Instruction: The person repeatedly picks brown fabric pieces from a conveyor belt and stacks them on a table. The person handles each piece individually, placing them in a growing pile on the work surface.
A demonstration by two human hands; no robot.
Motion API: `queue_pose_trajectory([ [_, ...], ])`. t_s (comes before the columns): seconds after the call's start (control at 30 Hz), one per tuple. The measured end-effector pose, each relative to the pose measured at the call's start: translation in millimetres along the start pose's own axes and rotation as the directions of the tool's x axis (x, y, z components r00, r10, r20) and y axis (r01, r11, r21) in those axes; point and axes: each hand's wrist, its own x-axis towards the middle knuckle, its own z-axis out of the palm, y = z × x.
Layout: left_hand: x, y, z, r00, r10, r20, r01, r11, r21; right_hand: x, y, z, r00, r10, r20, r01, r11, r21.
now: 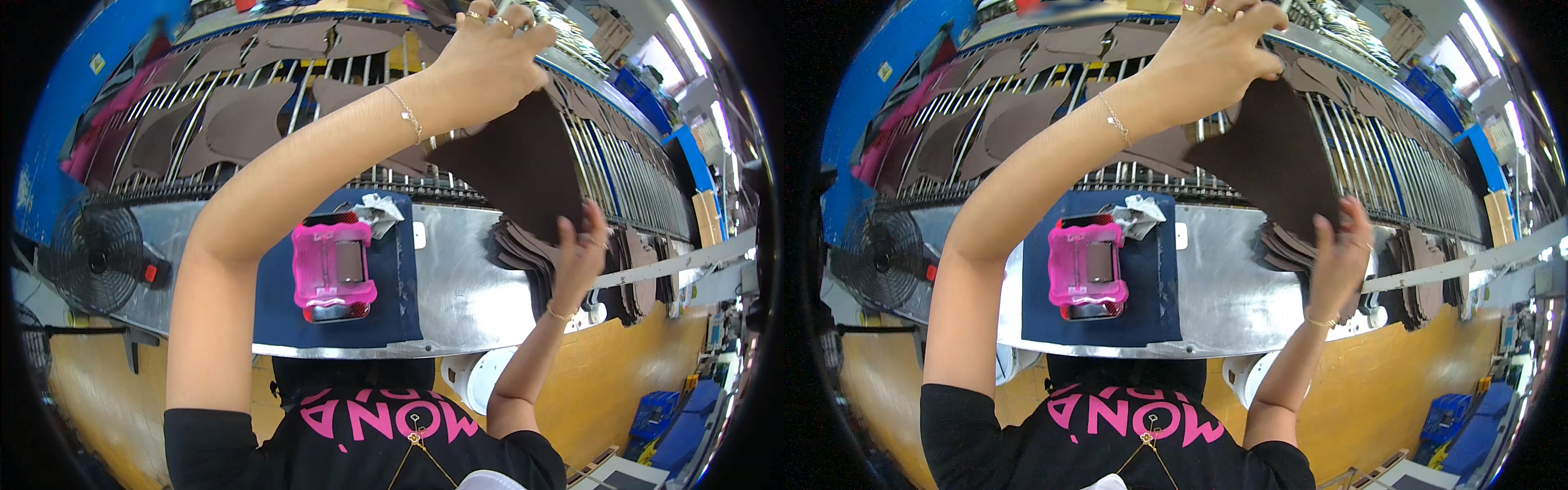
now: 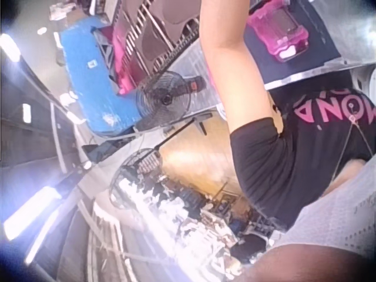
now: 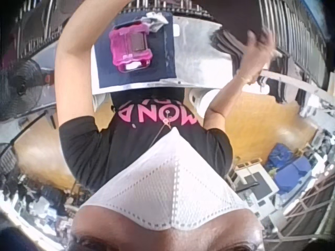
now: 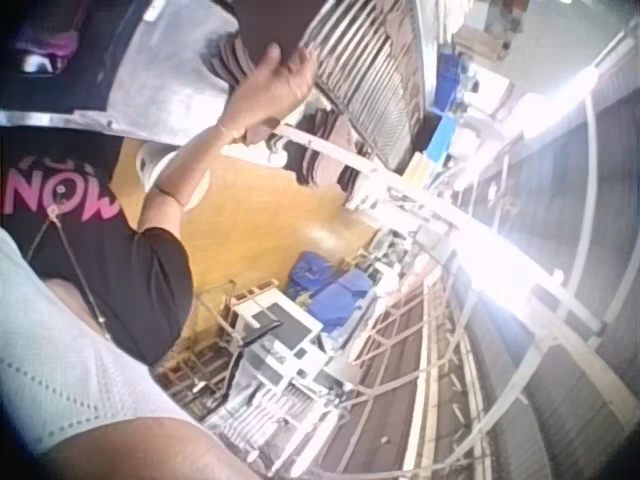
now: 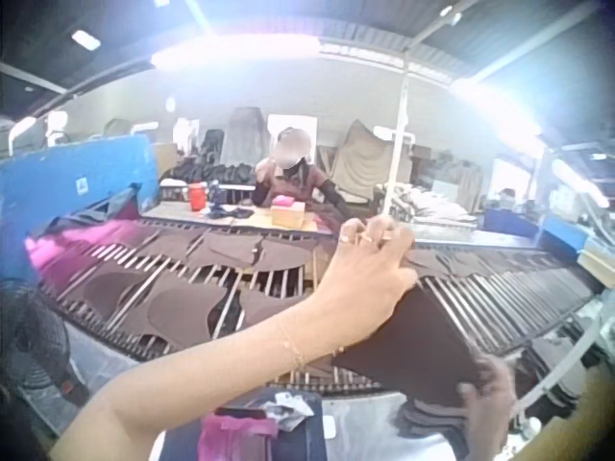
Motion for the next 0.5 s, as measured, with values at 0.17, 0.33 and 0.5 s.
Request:
queue_pose_trajectory([
  [0.17,-9,10,36,0.98,0.137,0.147,-0.152,0.983,0.099,-5,15,69,0.858,0.054,0.511,0.051,0.98,-0.191],
  [0.33,-25,11,11,0.977,-0.009,0.214,0.026,0.997,-0.077,-22,40,150,0.555,0.387,0.736,-0.819,0.411,0.401],
  [0.5,-61,-10,-59,0.909,-0.205,0.364,0.197,0.979,0.058,-23,71,217,0.507,0.487,0.711,-0.789,-0.07,0.611],
])
